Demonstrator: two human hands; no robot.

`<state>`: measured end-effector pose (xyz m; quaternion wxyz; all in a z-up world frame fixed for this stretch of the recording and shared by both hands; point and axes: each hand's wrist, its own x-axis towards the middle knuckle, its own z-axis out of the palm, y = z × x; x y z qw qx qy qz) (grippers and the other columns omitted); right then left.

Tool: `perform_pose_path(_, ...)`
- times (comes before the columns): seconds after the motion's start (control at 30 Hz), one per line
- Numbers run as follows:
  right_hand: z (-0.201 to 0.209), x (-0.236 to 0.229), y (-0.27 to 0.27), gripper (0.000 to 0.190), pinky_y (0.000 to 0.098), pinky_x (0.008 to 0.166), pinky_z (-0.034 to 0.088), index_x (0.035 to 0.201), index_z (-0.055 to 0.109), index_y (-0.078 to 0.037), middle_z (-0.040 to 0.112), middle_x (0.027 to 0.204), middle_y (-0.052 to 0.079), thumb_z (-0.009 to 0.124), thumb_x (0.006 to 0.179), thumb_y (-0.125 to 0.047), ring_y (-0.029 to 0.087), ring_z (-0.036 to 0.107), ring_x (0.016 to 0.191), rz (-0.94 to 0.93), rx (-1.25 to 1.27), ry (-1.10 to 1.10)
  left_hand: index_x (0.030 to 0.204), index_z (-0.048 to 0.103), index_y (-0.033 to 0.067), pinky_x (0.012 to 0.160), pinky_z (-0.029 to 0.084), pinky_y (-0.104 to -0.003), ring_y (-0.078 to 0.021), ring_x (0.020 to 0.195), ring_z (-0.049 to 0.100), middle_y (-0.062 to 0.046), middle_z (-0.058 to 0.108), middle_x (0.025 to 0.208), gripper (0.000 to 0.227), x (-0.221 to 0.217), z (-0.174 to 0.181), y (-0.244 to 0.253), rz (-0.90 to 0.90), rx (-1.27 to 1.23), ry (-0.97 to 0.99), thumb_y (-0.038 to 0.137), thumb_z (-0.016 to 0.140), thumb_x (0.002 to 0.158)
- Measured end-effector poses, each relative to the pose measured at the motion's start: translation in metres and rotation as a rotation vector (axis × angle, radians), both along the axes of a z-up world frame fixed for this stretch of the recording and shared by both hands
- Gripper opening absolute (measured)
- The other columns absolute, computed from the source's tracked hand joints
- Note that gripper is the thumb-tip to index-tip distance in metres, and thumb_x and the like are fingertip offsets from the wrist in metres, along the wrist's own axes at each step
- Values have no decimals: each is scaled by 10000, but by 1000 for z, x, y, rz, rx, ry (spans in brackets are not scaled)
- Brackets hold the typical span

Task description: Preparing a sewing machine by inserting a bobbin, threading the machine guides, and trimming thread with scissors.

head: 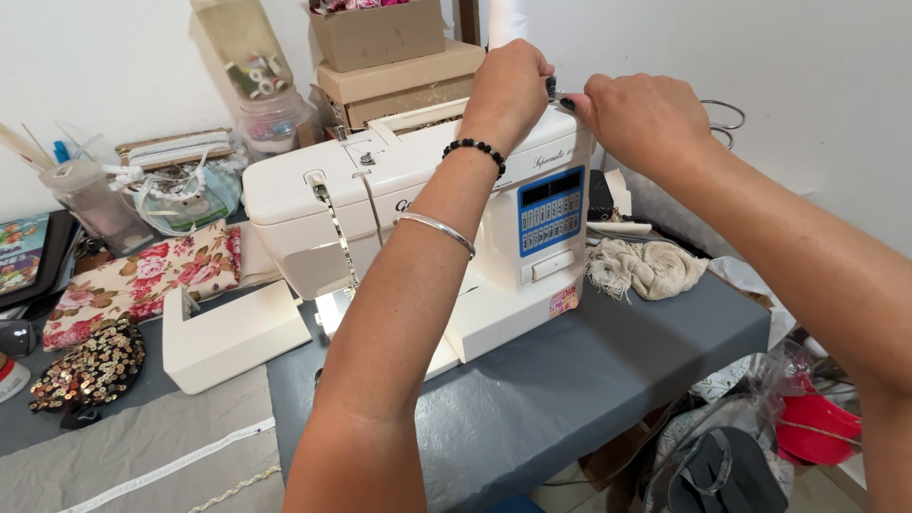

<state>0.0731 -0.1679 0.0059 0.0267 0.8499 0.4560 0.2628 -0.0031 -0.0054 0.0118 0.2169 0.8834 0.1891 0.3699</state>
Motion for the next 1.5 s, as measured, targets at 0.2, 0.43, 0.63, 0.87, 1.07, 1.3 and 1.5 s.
perform_pose_path(0.2,2,-7,0,564,486,546,491,1051,624,-82,731,810,125,269,1216,-487,398,675,671,-25,16,29,963,802,89,845,584,-367,-283,1003,720,-81,789,1066,290,-7,4,-8,10,-15,21,-19,549,871)
perform_pose_path(0.43,13,-15,-4,595,521,600,524,1079,663,-74,737,939,178,261,1202,-496,426,694,802,-26,11,148,945,807,108,828,584,-372,-293,974,726,-69,796,1023,303,-2,1,-5,14,23,34,-41,560,851)
perform_pose_path(0.63,14,-18,-8,577,496,590,532,1084,664,-85,755,896,144,283,1204,-501,400,710,753,-46,-23,72,625,448,133,613,415,-361,-233,665,408,-8,494,663,306,-11,3,-14,20,103,64,-68,523,844)
perform_pose_path(0.87,15,-15,-18,587,499,614,525,1106,650,-88,753,907,135,241,1203,-498,392,703,769,-40,-25,109,680,694,56,747,563,-369,-284,858,712,-54,799,910,277,-11,6,-14,-11,65,45,-2,524,890)
perform_pose_path(1.07,10,-7,-20,496,540,609,507,1190,582,-110,749,922,136,251,1177,-479,425,690,792,69,32,108,1026,781,157,819,565,-358,-240,955,707,-56,781,1033,189,-16,10,-18,-8,-3,32,151,620,927)
perform_pose_path(1.3,20,17,-12,435,524,609,486,1098,571,-121,732,904,89,284,1173,-439,399,678,802,191,-21,42,1044,784,138,814,561,-352,-226,932,711,-54,786,1034,339,-22,10,-19,-55,27,0,25,485,931)
perform_pose_path(1.5,22,34,3,390,517,638,484,1127,573,-182,691,982,48,317,1159,-474,362,674,890,249,-87,20,1060,790,172,883,566,-359,-230,994,716,-44,790,1076,372,-22,9,-17,-55,-3,-42,33,471,925)
